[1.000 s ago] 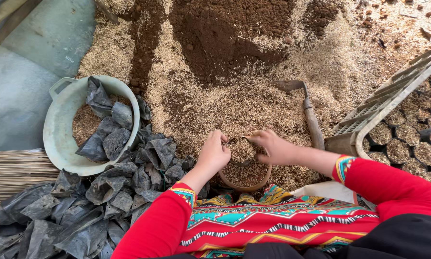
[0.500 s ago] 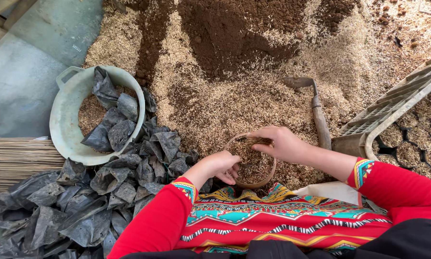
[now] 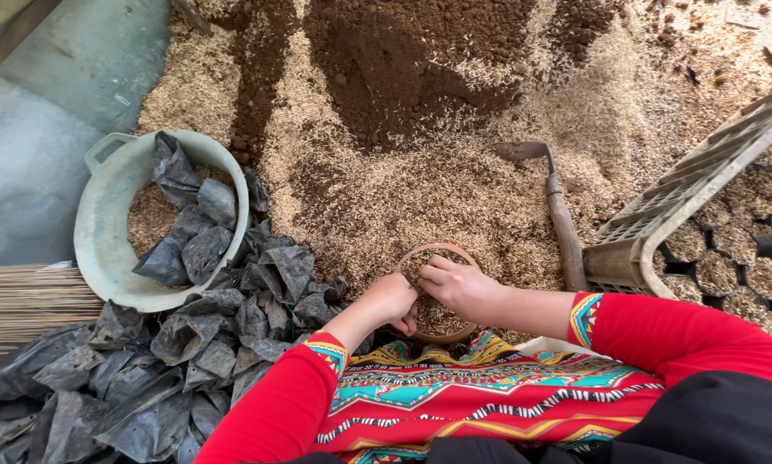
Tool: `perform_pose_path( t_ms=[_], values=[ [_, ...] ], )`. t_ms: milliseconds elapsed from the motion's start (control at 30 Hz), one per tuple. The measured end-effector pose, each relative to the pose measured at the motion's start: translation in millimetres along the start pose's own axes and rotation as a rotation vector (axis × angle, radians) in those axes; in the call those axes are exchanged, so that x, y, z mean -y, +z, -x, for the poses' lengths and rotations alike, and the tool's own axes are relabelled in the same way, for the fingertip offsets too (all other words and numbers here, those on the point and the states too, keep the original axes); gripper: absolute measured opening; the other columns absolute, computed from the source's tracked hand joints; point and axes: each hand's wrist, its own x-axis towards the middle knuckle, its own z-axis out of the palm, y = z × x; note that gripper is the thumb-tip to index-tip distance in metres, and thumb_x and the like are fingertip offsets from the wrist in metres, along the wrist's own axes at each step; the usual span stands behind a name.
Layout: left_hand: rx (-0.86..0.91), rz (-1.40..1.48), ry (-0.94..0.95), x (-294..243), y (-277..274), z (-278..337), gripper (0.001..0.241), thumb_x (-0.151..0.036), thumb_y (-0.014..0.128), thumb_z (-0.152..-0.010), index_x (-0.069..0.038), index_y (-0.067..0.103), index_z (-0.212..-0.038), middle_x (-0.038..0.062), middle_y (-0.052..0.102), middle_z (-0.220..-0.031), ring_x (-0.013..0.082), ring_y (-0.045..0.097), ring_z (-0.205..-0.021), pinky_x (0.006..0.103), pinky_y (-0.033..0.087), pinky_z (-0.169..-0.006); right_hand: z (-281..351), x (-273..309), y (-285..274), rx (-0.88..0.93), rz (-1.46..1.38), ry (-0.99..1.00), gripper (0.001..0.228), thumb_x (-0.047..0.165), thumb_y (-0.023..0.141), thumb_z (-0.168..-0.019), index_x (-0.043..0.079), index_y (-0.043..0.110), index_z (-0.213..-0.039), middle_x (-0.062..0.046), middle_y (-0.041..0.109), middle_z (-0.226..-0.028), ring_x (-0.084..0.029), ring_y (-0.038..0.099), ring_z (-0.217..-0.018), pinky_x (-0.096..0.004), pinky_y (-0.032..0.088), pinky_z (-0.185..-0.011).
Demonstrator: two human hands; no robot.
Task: The person scoops a soil and sawdust mixture into small black planting pouches using a bowl and hands, then places the filled pouches into a nearby crate. The person occasionally uses a hoe to mix the substrate before continuing to fill pouches.
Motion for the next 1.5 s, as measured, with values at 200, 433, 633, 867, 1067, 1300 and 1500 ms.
perform_pose_path(
  t_ms=[200,433,633,867,1067,1300,1500],
  values=[
    [-0.089,-0.370,-0.004,-28,-16,25,0.040,-0.032,0.054,-0.097,0.000,0.069,-0.079,0.014,0.075,-0.073,0.0248,0.076,-0.063,0.0336,0.061,-0.063,-2,-74,-26,0.075,-0.668,0.240,0.033,-0.002,0.062,-0.086,0.008,0.075,-0.114,-0.009,0.073,-0.116,-0.022,0.072,-0.104,-0.035,0.060,-0.093],
    [-0.491,-0.481,0.399,-32,-12,13,0.044,-0.041,0.062,-0.093,-0.002,0.066,-0.111,0.019,0.066,-0.102,0.0352,0.067,-0.092,0.0470,0.053,-0.083,32,-152,40,0.263,-0.450,0.946,0.048,0.024,0.063,-0.097,0.021,0.053,-0.143,-0.009,0.048,-0.146,-0.028,0.058,-0.114,-0.048,0.048,-0.100],
    [-0.501,-0.445,0.426,-27,-6,-7,0.040,-0.042,0.061,-0.092,-0.014,0.076,-0.116,0.020,0.066,-0.101,0.0367,0.065,-0.097,0.0475,0.051,-0.087,57,-156,115,0.237,-0.341,0.841,0.038,0.034,0.064,-0.096,0.018,0.072,-0.129,-0.012,0.070,-0.121,-0.023,0.070,-0.093,-0.041,0.062,-0.091],
    [-0.181,-0.345,0.019,-28,-24,2,0.057,-0.051,0.054,-0.100,0.004,0.066,-0.104,0.019,0.073,-0.088,0.0289,0.076,-0.074,0.0382,0.063,-0.069,40,-150,29,0.386,-0.766,1.009,0.028,0.029,0.070,-0.095,0.018,0.079,-0.119,-0.007,0.079,-0.102,-0.016,0.069,-0.080,-0.036,0.060,-0.079],
    [-0.033,-0.181,-0.083,-10,-25,-6,0.052,-0.042,0.053,-0.100,0.008,0.064,-0.106,0.019,0.074,-0.088,0.0278,0.077,-0.075,0.0348,0.066,-0.067,1,-65,-42,0.183,-0.745,0.500,0.032,0.018,0.069,-0.092,0.020,0.076,-0.123,-0.008,0.077,-0.119,-0.021,0.072,-0.100,-0.039,0.056,-0.090],
    [-0.010,-0.062,-0.096,2,-20,-17,0.029,-0.015,0.053,-0.098,0.009,0.069,-0.094,0.021,0.077,-0.087,0.0288,0.077,-0.074,0.0360,0.067,-0.066,-7,-34,-60,-0.011,-0.213,0.331,0.021,0.008,0.068,-0.089,0.005,0.073,-0.109,-0.012,0.074,-0.111,-0.032,0.072,-0.102,-0.041,0.059,-0.091],
    [0.005,-0.052,-0.069,-5,-18,-11,0.029,-0.011,0.050,-0.099,0.009,0.069,-0.089,0.020,0.077,-0.085,0.0274,0.077,-0.072,0.0343,0.065,-0.065,-7,-17,-59,-0.015,-0.316,0.240,0.041,0.014,0.076,-0.081,0.004,0.068,-0.120,-0.016,0.066,-0.113,-0.035,0.066,-0.102,-0.044,0.055,-0.086]
  ],
)
